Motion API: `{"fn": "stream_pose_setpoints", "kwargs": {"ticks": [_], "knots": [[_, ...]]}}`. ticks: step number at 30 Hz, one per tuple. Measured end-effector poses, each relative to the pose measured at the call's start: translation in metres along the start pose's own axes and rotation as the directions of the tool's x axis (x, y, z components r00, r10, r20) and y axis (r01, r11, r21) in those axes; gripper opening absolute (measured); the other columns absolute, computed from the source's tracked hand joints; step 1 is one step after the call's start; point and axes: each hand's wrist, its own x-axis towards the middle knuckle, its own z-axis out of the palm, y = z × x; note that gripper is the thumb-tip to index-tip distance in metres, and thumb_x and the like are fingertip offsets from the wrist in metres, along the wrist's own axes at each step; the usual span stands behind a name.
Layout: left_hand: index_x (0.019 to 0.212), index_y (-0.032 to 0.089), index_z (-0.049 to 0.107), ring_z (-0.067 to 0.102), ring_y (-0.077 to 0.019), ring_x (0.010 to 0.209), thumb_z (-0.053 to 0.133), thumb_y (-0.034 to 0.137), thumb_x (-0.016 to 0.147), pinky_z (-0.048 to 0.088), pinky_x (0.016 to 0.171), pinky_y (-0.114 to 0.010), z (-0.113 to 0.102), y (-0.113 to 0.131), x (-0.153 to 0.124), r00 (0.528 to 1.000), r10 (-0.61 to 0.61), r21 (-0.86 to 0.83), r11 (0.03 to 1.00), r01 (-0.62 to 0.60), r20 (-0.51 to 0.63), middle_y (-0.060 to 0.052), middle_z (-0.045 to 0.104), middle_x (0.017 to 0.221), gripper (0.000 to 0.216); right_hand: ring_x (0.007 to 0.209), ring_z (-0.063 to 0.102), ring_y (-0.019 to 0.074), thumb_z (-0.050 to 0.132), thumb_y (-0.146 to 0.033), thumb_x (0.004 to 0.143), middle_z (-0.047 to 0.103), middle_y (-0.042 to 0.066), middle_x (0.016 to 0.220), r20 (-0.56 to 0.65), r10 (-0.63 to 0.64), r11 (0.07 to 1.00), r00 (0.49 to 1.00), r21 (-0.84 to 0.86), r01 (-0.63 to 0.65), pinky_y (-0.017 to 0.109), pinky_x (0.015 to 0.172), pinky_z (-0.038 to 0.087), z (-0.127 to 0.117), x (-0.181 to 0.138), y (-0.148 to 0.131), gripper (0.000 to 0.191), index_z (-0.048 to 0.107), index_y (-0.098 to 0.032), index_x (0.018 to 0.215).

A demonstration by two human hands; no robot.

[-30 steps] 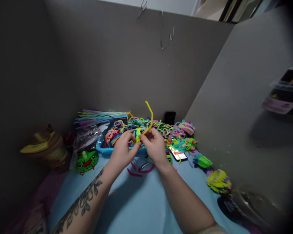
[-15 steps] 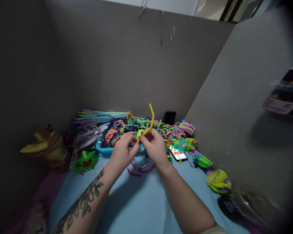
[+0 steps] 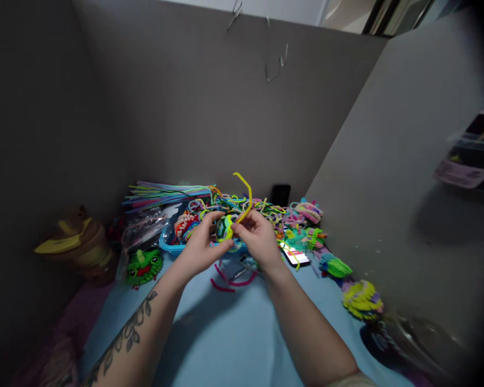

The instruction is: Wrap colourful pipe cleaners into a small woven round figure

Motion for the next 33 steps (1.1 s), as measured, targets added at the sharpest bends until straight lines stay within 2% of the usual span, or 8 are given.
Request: {"fn": "stream_pose_setpoints", "kwargs": {"ticks": [5, 10, 15, 18, 20, 22, 27, 33], "knots": [[0.134, 0.024, 0.042, 0.055, -0.0249, 0.119, 0.067, 0.03, 0.077, 0.05, 0.09, -0.035, -0.004, 0.002, -0.001, 0.994, 0.013, -0.054, 0.999, -0.008, 0.108, -0.01, 0.053, 0.136, 0.063, 0.063, 0.053, 0.0125, 0.067, -0.025, 0.07, 0.055, -0.004, 0.067, 0.104, -0.003, 0.999, 0.995, -0.034, 0.007, 0.025, 0.061, 0.043, -0.004, 0.001, -0.002, 0.013, 0.056, -0.02, 0.074], [0.123, 0.02, 0.054, 0.063, -0.0224, 0.097, 0.066, 0.029, 0.076, 0.052, 0.08, -0.034, 0.001, 0.006, -0.001, 0.999, -0.037, 0.029, 0.999, 0.036, 0.027, -0.009, 0.063, 0.12, 0.05, 0.061, 0.051, 0.0117, 0.069, -0.027, 0.068, 0.054, -0.004, 0.066, 0.123, 0.01, 0.998, 0.992, -0.055, -0.003, 0.024, 0.059, 0.041, -0.004, 0.001, -0.001, 0.016, 0.055, -0.02, 0.072], [0.116, 0.017, 0.057, 0.062, -0.024, 0.103, 0.064, 0.025, 0.075, 0.05, 0.089, -0.038, 0.002, 0.004, 0.001, 0.999, 0.016, 0.126, 0.992, -0.009, -0.052, -0.01, 0.065, 0.115, 0.042, 0.064, 0.056, 0.0136, 0.069, -0.033, 0.072, 0.058, -0.003, 0.067, 0.122, -0.011, 0.999, 0.992, -0.047, 0.017, 0.026, 0.061, 0.045, -0.002, 0.002, 0.002, 0.018, 0.056, -0.02, 0.072], [0.117, 0.018, 0.057, 0.06, -0.0253, 0.109, 0.064, 0.024, 0.075, 0.046, 0.096, -0.041, -0.002, 0.004, 0.001, 0.997, 0.058, 0.178, 0.983, -0.047, -0.053, -0.011, 0.065, 0.119, 0.043, 0.068, 0.06, 0.0148, 0.064, -0.038, 0.078, 0.065, -0.001, 0.076, 0.035, -0.043, 0.999, 0.998, 0.015, 0.043, 0.027, 0.066, 0.048, -0.003, 0.004, 0.004, 0.023, 0.058, -0.022, 0.094], [0.118, 0.019, 0.057, 0.06, -0.0252, 0.11, 0.064, 0.024, 0.076, 0.045, 0.098, -0.042, -0.006, 0.006, 0.0, 0.997, 0.079, 0.197, 0.977, -0.075, -0.012, -0.01, 0.064, 0.121, 0.043, 0.069, 0.061, 0.014, 0.06, -0.035, 0.082, 0.069, 0.002, 0.087, -0.019, -0.071, 0.997, 0.997, 0.039, 0.072, 0.028, 0.067, 0.049, -0.006, 0.005, 0.007, 0.038, 0.051, -0.026, 0.118], [0.119, 0.02, 0.056, 0.059, -0.0247, 0.111, 0.063, 0.025, 0.078, 0.046, 0.097, -0.041, -0.01, 0.009, -0.001, 0.994, 0.094, 0.212, 0.972, -0.104, 0.058, -0.01, 0.063, 0.124, 0.042, 0.073, 0.063, 0.014, 0.056, -0.031, 0.084, 0.07, 0.004, 0.099, 0.001, -0.112, 0.994, 0.994, 0.014, 0.112, 0.029, 0.07, 0.05, -0.011, 0.007, 0.011, 0.047, 0.045, -0.028, 0.13], [0.121, 0.023, 0.056, 0.06, -0.0221, 0.109, 0.062, 0.026, 0.08, 0.048, 0.094, -0.035, -0.019, 0.013, -0.005, 0.969, 0.128, 0.227, 0.958, -0.176, 0.21, -0.007, 0.062, 0.124, 0.041, 0.102, 0.065, 0.0193, 0.056, -0.024, 0.083, 0.071, 0.004, 0.107, 0.124, -0.181, 0.965, 0.976, -0.17, 0.2, 0.035, 0.089, 0.049, -0.018, 0.01, 0.018, 0.026, 0.068, -0.025, 0.106], [0.121, 0.024, 0.057, 0.059, -0.023, 0.112, 0.064, 0.028, 0.079, 0.048, 0.095, -0.035, -0.03, 0.014, -0.008, 0.923, 0.104, 0.267, 0.94, -0.214, 0.371, -0.007, 0.063, 0.123, 0.042, 0.081, 0.064, 0.0194, 0.061, -0.032, 0.08, 0.07, 0.004, 0.087, -0.174, -0.216, 0.94, 0.961, -0.302, 0.156, 0.034, 0.077, 0.05, -0.035, 0.019, 0.022, 0.019, 0.071, -0.02, 0.09]]}}
